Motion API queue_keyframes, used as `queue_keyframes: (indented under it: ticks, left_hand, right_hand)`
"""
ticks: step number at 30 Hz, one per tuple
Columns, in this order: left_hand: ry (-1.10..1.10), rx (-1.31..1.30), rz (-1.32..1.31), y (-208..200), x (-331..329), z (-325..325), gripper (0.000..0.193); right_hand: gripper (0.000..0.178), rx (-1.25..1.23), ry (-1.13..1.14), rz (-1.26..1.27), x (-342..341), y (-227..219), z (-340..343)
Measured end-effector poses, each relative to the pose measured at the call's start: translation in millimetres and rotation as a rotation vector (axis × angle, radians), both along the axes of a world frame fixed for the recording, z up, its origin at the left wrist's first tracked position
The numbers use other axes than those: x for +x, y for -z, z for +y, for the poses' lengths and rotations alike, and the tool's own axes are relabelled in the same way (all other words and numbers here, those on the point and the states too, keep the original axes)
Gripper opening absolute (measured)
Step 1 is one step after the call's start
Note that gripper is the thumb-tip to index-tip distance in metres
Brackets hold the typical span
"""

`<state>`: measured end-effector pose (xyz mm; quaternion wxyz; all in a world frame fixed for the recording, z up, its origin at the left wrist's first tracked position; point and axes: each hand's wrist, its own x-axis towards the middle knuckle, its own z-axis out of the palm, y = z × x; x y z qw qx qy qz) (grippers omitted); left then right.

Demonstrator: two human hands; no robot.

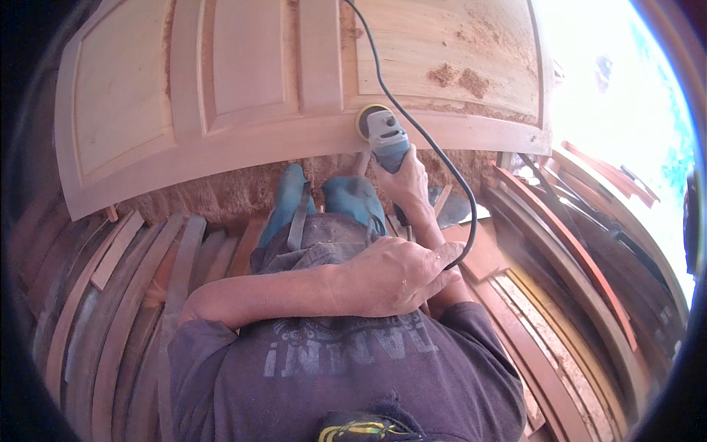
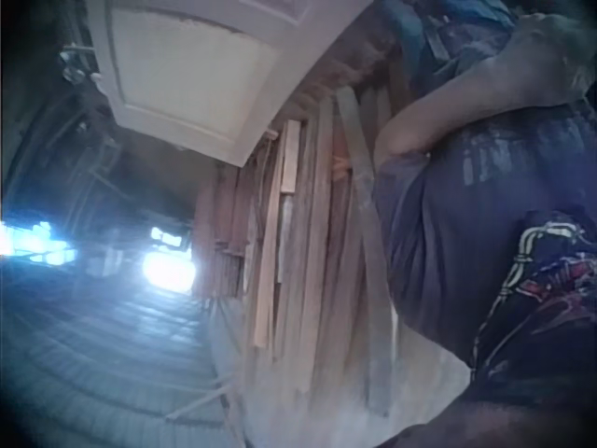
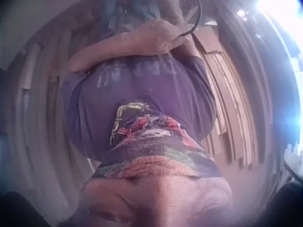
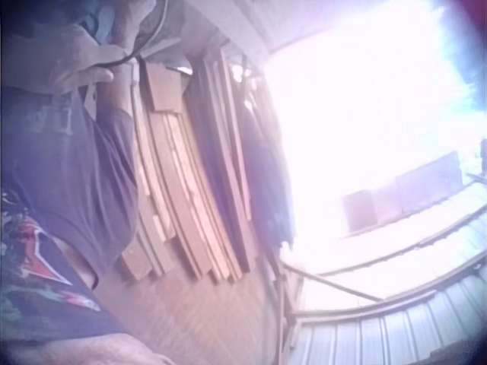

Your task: The person uses an electric sander to smooth the surface of a wooden door. They move the sander across the door panels and edges, generating sawdust as they work.

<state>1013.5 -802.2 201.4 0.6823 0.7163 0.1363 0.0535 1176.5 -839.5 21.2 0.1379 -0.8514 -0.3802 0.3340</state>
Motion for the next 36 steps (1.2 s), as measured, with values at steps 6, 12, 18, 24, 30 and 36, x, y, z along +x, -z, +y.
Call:
queue_keyframes:
  ticks: [6, 12, 18, 24, 30, 36]
  left_hand:
    - [0.037, 0.035, -0.005, 4, 59, -7, 0.053]
    - [0.013, -0.029, 0.062, -10, 118, -10, 0.044]
    - [-0.208, 0.007, -0.059, -9, 140, -11, 0.045]
    - [-0.281, 0.092, -0.152, -25, 133, -5, 0.053]
    - [-0.351, 0.158, -0.351, -38, 95, -6, 0.046]
    - [-0.398, 0.19, -0.315, -34, 72, 7, 0.047]
  right_hand:
    - [0.07, -0.022, 0.182, 0.021, 85, 0, -29]
    - [0.077, 0.092, 0.296, 0.051, 208, 44, -79]
    - [0.057, 0.259, 0.208, 0.31, 256, 26, -83]
    - [0.064, 0.302, 0.116, 0.477, 225, 21, -38]
    - [0.073, 0.231, -0.271, 0.372, 169, 5, 37]
    - [0.083, 0.095, -0.613, 0.193, 109, -43, 116]
